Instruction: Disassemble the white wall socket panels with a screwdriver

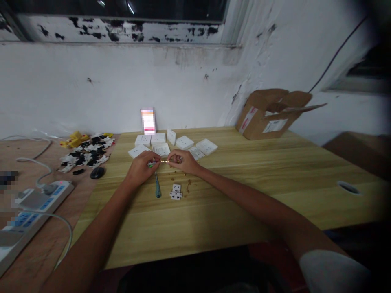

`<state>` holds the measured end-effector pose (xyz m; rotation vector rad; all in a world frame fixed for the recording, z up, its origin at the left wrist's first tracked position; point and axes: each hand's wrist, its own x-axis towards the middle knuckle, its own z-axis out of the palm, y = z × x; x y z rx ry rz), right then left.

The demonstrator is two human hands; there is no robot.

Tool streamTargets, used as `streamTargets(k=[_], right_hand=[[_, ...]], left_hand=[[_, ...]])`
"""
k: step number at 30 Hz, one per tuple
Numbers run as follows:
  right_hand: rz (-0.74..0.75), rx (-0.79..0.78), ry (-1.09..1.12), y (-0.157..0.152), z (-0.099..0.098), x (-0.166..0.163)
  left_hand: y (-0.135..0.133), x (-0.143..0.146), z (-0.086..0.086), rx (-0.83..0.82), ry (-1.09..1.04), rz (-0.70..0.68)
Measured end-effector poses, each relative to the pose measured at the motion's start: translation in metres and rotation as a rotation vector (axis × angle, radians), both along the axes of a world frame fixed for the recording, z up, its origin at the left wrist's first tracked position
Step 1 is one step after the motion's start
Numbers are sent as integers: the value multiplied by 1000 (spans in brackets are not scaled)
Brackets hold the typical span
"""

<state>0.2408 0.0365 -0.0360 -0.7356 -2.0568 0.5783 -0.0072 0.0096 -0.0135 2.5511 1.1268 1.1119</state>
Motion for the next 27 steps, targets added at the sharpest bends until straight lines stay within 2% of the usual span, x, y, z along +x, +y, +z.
streamTargets(k=[27], right_hand=[[-28,-44,-14,1,-3,-1]], left_hand=[[0,1,-1,5,3,1]])
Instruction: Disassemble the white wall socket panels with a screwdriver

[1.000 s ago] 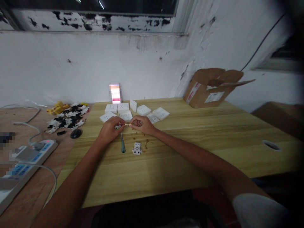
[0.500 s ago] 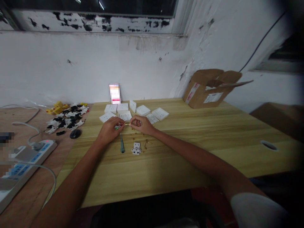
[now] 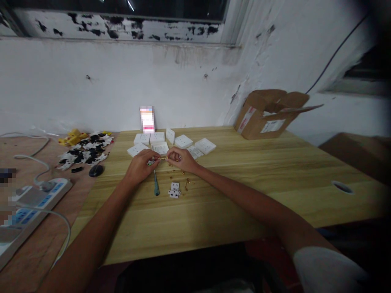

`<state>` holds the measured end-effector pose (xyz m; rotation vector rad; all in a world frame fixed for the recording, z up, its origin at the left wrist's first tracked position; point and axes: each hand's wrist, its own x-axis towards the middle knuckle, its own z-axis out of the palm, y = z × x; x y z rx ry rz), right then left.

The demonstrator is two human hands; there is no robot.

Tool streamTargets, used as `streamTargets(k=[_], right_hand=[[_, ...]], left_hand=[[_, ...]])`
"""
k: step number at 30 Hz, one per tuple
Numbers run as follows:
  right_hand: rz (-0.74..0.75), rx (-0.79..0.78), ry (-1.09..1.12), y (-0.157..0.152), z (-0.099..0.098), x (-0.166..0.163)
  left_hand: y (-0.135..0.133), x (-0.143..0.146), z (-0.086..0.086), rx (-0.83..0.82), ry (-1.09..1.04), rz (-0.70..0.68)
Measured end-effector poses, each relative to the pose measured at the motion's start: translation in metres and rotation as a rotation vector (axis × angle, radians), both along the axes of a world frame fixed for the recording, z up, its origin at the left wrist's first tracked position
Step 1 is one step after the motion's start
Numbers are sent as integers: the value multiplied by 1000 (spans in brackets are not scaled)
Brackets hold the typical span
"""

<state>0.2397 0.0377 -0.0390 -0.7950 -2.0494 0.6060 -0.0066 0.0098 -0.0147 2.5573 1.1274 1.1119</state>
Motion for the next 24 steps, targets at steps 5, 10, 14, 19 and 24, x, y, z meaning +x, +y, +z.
streamTargets(k=[5,10,14,19,24], right_hand=[[-17,15,2,1,-1,0],[13,6,-3,0,1,2],[42,-1,55,-1,3,3],[10,-22,61,-1,5,2],[-56,-16,74,2,2,1]], left_hand=[[1,0,-1,-2,-4,-2],[2,-1,-2,-7,-3,3],[2,-3,-3,-15,7,18],[5,-4,-5,-18,30,26],[8,-7,-8,-28,60,43]])
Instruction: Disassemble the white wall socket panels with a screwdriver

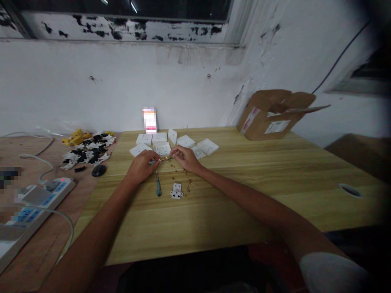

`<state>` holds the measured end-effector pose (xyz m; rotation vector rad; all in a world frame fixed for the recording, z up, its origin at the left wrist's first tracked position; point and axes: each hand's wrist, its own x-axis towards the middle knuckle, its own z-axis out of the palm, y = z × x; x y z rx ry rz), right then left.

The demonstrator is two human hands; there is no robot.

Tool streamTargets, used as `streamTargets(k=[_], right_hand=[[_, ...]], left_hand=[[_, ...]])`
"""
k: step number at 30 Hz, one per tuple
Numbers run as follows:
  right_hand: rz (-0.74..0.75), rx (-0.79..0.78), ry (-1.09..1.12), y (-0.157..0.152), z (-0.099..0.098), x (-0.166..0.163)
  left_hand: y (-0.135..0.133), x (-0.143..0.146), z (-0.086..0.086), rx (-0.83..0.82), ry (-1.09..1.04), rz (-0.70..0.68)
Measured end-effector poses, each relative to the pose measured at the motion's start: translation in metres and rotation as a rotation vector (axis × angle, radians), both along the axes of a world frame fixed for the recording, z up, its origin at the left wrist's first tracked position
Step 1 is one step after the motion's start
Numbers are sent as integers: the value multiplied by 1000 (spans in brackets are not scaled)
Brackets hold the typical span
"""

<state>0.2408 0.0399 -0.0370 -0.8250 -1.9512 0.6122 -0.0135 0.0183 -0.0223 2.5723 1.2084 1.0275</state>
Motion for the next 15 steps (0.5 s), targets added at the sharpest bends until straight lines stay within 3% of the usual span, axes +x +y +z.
streamTargets(k=[15], right_hand=[[-77,66,-9,4,-5,1]], left_hand=[[1,0,-2,-7,-4,11]])
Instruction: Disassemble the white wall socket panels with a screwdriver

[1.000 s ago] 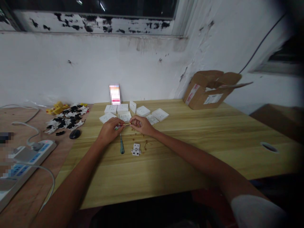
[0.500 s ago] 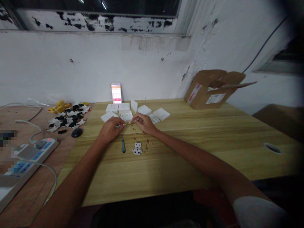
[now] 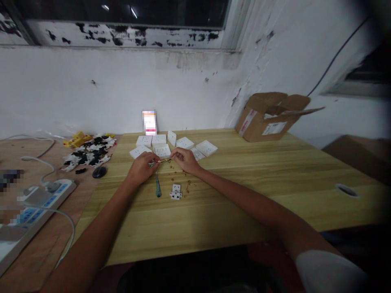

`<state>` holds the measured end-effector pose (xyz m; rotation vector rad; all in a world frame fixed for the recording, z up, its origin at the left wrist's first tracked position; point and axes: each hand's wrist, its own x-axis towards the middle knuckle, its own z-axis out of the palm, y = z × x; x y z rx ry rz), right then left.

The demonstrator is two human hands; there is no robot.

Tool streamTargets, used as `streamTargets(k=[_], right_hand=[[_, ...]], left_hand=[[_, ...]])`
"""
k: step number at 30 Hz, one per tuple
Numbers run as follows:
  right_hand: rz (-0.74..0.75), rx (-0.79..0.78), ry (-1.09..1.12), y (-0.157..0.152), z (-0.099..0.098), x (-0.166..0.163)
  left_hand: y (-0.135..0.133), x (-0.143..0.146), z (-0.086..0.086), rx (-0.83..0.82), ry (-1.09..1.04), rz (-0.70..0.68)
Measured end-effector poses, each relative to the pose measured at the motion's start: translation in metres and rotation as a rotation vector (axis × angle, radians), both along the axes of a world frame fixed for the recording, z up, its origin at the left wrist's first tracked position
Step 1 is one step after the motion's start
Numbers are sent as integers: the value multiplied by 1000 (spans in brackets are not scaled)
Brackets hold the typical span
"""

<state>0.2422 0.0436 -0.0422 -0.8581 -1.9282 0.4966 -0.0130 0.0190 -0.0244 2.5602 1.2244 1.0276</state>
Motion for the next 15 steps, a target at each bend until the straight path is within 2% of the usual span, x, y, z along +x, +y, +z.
streamTargets(k=[15], right_hand=[[-37,35,11,0,1,0]], left_hand=[[-4,3,4,12,-1,6]])
